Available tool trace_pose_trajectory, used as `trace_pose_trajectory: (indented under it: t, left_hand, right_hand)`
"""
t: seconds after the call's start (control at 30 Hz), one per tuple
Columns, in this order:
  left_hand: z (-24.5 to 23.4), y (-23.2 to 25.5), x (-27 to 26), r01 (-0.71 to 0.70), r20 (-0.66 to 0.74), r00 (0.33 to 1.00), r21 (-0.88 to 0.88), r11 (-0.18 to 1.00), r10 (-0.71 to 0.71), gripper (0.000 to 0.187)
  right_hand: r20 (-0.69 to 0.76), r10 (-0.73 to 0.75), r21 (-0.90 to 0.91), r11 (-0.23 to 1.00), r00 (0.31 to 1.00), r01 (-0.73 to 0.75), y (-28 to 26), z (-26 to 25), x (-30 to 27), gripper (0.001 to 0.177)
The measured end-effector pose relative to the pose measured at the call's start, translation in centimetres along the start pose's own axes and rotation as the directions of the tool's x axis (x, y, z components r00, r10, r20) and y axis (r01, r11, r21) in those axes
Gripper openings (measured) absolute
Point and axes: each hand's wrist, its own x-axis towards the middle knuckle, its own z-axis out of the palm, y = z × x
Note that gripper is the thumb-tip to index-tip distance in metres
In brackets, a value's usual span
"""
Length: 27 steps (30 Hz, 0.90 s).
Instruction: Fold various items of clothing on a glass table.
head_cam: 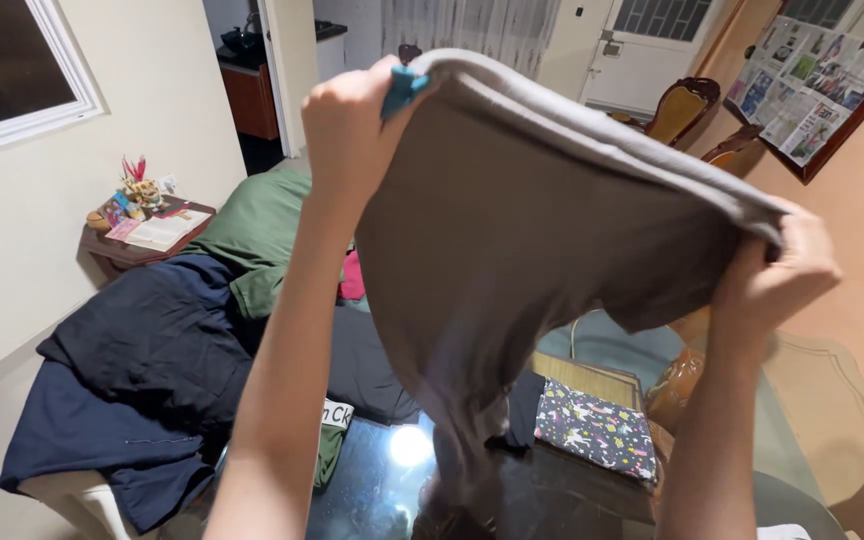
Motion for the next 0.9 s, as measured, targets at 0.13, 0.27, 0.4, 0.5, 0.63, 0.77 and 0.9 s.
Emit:
trace_pose_trajectory:
  t: [0.13, 0.27, 0.4, 0.5, 0.63, 0.77, 0.9]
  left_hand:
    - [0.3, -0.7, 1.2, -0.108, -0.05, 0.993, 0.035, 0.994, 0.109, 0.035]
    - [0.4, -1.3, 0.8, -0.144, -0.057, 0.987, 0.06, 0.988, 0.147, 0.036]
    - [0.4, -1.3, 0.5, -0.101, -0.033, 0.994, 0.046, 0.994, 0.102, 0.038]
    - [0.9, -0.6, -1.1, -0.2, 0.082, 0.976, -0.02, 0.98, 0.201, 0.028]
    - [0.2, -0.7, 0.1, -0.193, 0.061, 0.98, 0.026, 0.981, 0.191, 0.024]
    - [0.2, -0.8, -1.4, -0.048, 0.13, 0.99, -0.042, 0.998, 0.053, 0.035]
    - [0.6, -1.7, -1.9, 0.376, 0.425, 0.88, -0.352, 0.857, -0.212, 0.03]
  right_hand:
    - [0.084, 0.053, 0.083, 0.995, 0.995, -0.06, 0.6, -0.7, 1.0, 0.012]
    - [0.061, 0.037, 0.163, 0.985, 0.997, -0.047, 1.3, -0.9, 1.5, 0.018]
    - [0.016, 0.152, 0.138, 0.979, 0.988, -0.152, -1.0, -1.1, 2.2, 0.028]
    - [0.037, -0.128, 0.081, 0.989, 0.991, 0.125, -2.9, -1.4, 1.3, 0.012]
    - [-0.014, 0.021, 0.168, 0.986, 1.0, -0.019, 0.1, -0.1, -0.2, 0.027]
    - [0.204, 0.192, 0.165, 0.96, 0.96, -0.227, 1.4, -1.0, -1.1, 0.009]
    - [0.409, 0.308, 0.186, 0.893, 0.859, -0.409, 2.6, -1.1, -0.9, 0.01]
